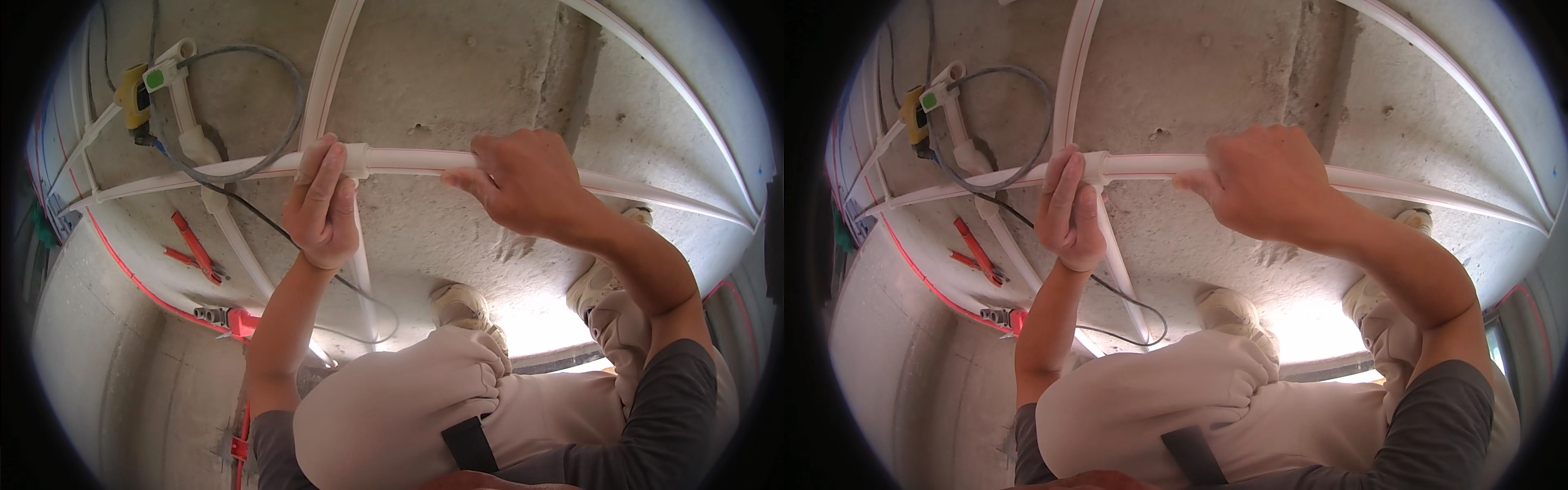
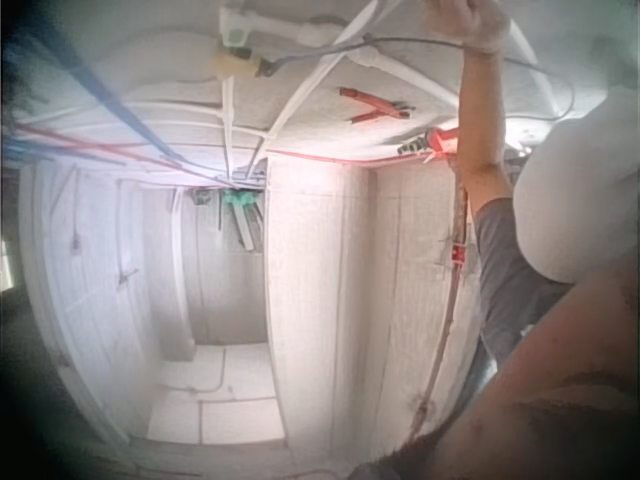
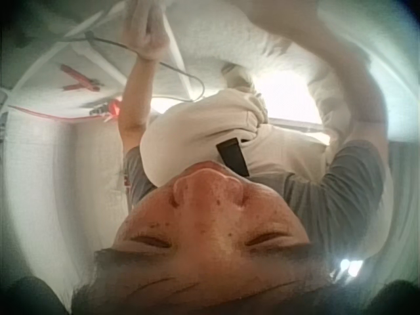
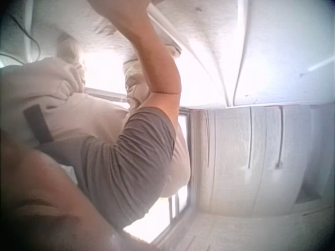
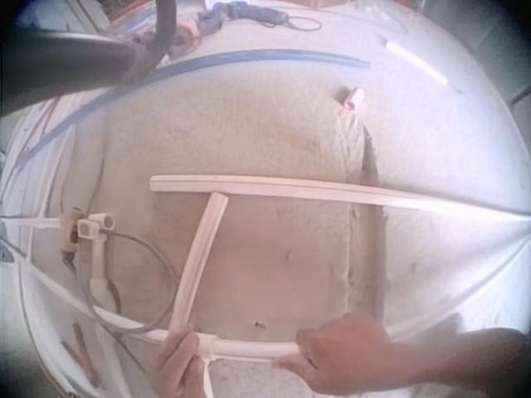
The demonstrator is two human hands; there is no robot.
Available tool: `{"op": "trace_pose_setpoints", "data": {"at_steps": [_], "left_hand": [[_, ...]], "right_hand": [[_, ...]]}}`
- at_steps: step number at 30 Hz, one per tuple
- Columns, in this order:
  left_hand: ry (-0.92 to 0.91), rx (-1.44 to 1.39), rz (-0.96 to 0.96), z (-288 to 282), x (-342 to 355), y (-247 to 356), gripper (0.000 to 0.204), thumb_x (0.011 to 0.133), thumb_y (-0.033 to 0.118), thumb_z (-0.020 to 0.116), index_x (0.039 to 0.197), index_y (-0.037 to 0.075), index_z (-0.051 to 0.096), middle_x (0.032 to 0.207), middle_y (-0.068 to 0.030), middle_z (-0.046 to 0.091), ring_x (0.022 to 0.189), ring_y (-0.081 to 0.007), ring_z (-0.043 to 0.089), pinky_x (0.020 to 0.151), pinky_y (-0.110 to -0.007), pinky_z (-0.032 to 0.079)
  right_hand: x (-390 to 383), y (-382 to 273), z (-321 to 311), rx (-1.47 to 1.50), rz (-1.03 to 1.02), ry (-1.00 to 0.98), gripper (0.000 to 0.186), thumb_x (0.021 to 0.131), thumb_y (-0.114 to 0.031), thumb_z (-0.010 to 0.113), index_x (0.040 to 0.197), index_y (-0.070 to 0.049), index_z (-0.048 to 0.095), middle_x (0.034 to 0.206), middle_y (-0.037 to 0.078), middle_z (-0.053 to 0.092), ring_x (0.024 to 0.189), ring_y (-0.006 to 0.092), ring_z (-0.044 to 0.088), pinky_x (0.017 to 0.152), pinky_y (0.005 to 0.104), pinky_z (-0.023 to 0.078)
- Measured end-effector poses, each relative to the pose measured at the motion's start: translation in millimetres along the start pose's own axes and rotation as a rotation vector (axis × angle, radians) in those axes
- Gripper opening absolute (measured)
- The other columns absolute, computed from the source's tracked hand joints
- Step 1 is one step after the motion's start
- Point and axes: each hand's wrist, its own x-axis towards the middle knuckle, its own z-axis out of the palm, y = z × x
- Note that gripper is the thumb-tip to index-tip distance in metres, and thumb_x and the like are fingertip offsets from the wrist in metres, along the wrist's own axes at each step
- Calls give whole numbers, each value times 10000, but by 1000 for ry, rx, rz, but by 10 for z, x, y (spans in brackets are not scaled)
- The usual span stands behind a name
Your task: The person uses a red electric pipe cutter to cut white PVC pipes to length, then fits the cut pieces into an existing ceiling-mounted pipe framework. The person also uses a red pipe cutter tool to trim a pipe segment and secures it with a yellow connector.
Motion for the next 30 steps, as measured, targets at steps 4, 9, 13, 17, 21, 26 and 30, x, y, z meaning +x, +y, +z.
{"op": "trace_pose_setpoints", "data": {"at_steps": [4, 9, 13, 17, 21, 26, 30], "left_hand": [[-2, 19, 2, -4, 20, 20, 350, 970, 7, 639, 1309, -62, 690, 1310, -265, 689, 1144, -389, 715, 959, -384, 577], [-9, 30, -1, -10, 32, 34, 357, 947, -20, 637, 1296, -65, 696, 1311, -264, 687, 1129, -388, 717, 953, -384, 575], [-42, 31, -18, -30, 15, 48, 344, 1009, 41, 575, 1307, -106, 667, 1343, -278, 662, 1212, -384, 672, 1032, -409, 537], [8, 21, 11, -12, -21, -4, 352, 960, -2, 626, 1299, -69, 689, 1336, -256, 677, 1159, -366, 703, 963, -382, 566], [22, -8, -39, 2, -31, 14, 381, 937, -10, 657, 1315, -21, 701, 1319, -219, 701, 1105, -339, 733, 901, -358, 585], [-37, 196, -71, -133, 236, 220, 331, 910, 25, 697, 1239, 22, 733, 1208, -189, 737, 999, -343, 750, 823, -342, 597], [-217, 546, -330, -212, 680, 411, 253, 890, 93, 732, 1137, 41, 725, 1134, -172, 744, 974, -344, 735, 784, -420, 592]], "right_hand": [[11, -6, 14, -2, -11, 9, 557, 991, -521, 631, 745, -22, 676, 598, 179, 620, 576, 398, 631, 586, 508, 483], [12, -14, 23, -8, -26, 36, 561, 996, -517, 624, 740, -20, 676, 605, 188, 628, 587, 403, 640, 584, 513, 484], [21, -26, 43, -13, -14, 30, 556, 987, -526, 636, 747, -25, 666, 615, 186, 619, 587, 409, 623, 583, 514, 472], [25, -42, 46, -26, -19, 41, 551, 989, -524, 634, 755, -26, 667, 637, 182, 628, 611, 412, 626, 605, 511, 478], [26, -69, 10, -13, -13, 29, 546, 1003, -513, 615, 765, -25, 681, 686, 189, 661, 672, 408, 652, 645, 504, 498], [13, -106, 13, -50, -1, 48, 536, 995, -515, 626, 789, -25, 688, 726, 194, 676, 711, 415, 662, 669, 516, 500], [4, -91, 19, -64, 28, 22, 530, 981, -519, 643, 798, -25, 703, 734, 198, 679, 725, 420, 671, 674, 526, 501]]}}
